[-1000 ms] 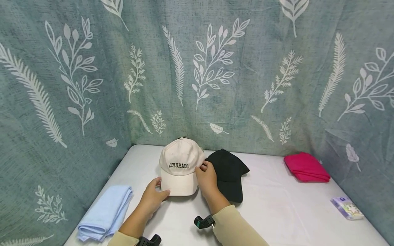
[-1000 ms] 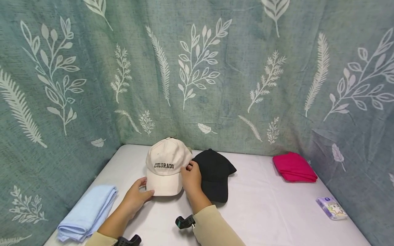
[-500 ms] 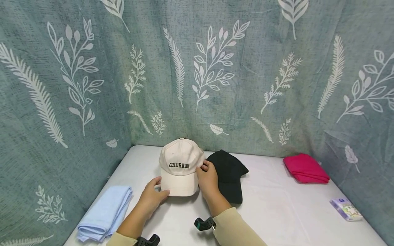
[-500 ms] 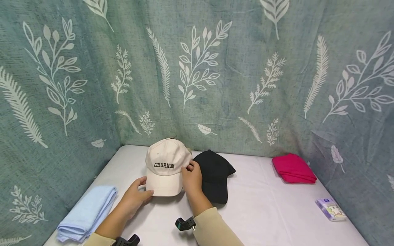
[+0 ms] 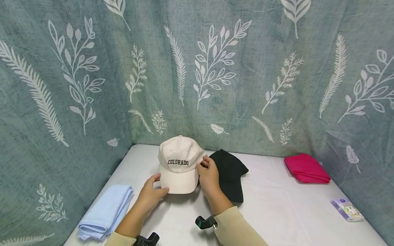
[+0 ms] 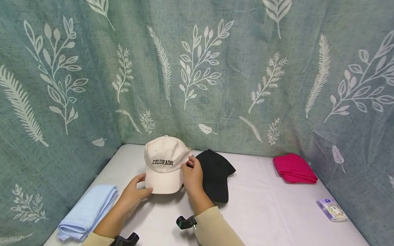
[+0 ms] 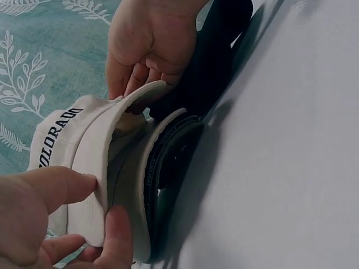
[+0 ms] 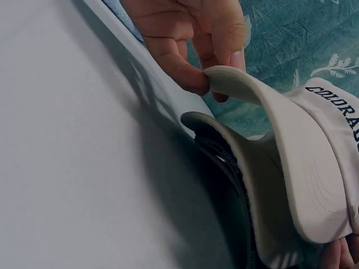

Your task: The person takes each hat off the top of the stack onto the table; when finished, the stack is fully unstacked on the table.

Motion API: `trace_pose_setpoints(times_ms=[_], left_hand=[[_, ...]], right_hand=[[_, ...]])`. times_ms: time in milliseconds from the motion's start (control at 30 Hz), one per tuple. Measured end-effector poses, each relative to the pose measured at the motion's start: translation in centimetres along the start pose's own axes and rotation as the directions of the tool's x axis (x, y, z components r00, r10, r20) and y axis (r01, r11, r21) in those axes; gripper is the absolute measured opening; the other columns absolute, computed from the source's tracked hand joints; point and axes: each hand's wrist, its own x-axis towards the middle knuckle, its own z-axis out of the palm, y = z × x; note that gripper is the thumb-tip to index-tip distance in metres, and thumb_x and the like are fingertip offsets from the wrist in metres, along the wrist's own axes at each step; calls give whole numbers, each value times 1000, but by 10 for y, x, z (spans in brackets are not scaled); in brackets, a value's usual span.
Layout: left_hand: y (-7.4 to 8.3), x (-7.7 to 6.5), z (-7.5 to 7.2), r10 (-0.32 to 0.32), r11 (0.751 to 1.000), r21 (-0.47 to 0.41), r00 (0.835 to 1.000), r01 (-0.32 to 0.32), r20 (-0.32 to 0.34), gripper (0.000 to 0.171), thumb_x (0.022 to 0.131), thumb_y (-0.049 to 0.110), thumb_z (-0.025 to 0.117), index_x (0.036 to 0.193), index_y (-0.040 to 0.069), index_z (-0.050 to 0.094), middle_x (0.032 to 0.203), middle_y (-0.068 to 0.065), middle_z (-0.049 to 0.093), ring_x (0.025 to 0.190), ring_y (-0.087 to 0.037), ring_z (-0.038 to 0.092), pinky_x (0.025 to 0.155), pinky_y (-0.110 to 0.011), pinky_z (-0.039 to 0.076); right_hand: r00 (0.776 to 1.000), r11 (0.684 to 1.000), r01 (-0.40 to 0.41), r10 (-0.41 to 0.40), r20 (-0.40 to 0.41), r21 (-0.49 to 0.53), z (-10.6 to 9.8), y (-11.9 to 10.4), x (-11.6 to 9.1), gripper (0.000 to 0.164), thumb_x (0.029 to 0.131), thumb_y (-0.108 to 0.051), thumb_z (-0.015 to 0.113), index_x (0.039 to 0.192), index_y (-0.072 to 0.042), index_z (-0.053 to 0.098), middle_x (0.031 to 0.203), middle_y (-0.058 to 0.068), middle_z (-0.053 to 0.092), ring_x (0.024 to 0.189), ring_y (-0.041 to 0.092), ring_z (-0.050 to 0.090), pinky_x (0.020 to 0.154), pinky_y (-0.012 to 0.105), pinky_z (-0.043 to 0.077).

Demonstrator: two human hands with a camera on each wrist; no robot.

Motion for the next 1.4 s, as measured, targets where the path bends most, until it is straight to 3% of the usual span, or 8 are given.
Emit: trace_pose_setpoints(times_ms=[100, 200, 367, 667, 1033, 1400], left_hand=[[1, 0, 1, 11, 1000, 3, 1000, -11, -1, 77, 89, 7, 76, 157, 1, 40, 158, -21, 42, 133, -38, 51, 110, -53, 47], [2, -1, 3, 25, 1000, -12, 1000, -25, 4, 77, 90, 6, 76, 157, 2, 40, 156, -20, 43, 111, -30, 62, 92, -39, 56], [3, -3, 7, 56, 997, -50, 998, -54, 27, 77, 89, 5, 78, 157, 3, 40, 154, -18, 43, 94, -20, 62, 73, -27, 56], [6, -9, 19, 57, 997, -56, 997, -55, 44, 80, 89, 8, 81, 157, 6, 40, 155, -16, 41, 100, -20, 62, 71, -26, 56], [11, -18, 29, 70, 997, -49, 993, -65, 96, 81, 89, 9, 81, 157, 6, 39, 156, -17, 40, 89, -18, 59, 66, -23, 55], [16, -27, 40, 73, 997, -48, 989, -67, 126, 81, 88, 8, 81, 157, 2, 38, 156, -19, 39, 91, -20, 59, 68, -24, 57]], right_hand=[[1000, 1000, 11, -11, 4, 8, -3, -1, 1, 41, 103, -12, 64, 143, -9, 55, 132, 15, 59, 111, 24, 60, 93, 32, 54], [1000, 1000, 21, -21, -9, 15, -5, -3, 1, 41, 103, -13, 65, 142, -10, 56, 132, 14, 60, 109, 22, 62, 89, 28, 54], [999, 1000, 20, -18, -51, 22, -11, -6, -2, 40, 102, -12, 66, 141, -11, 57, 130, 13, 63, 104, 21, 61, 83, 22, 53], [997, 999, 19, -15, -78, 47, -30, -5, -7, 42, 102, -14, 67, 142, -10, 58, 133, 15, 63, 103, 20, 60, 82, 17, 52], [996, 998, 12, -8, -88, 54, -53, -3, -13, 40, 101, -13, 67, 141, -10, 58, 130, 13, 64, 100, 18, 58, 79, 17, 52], [998, 998, 3, 0, -64, 56, -71, -20, -24, 44, 103, -11, 65, 145, -4, 53, 135, 19, 60, 97, 16, 54, 77, 17, 50]])
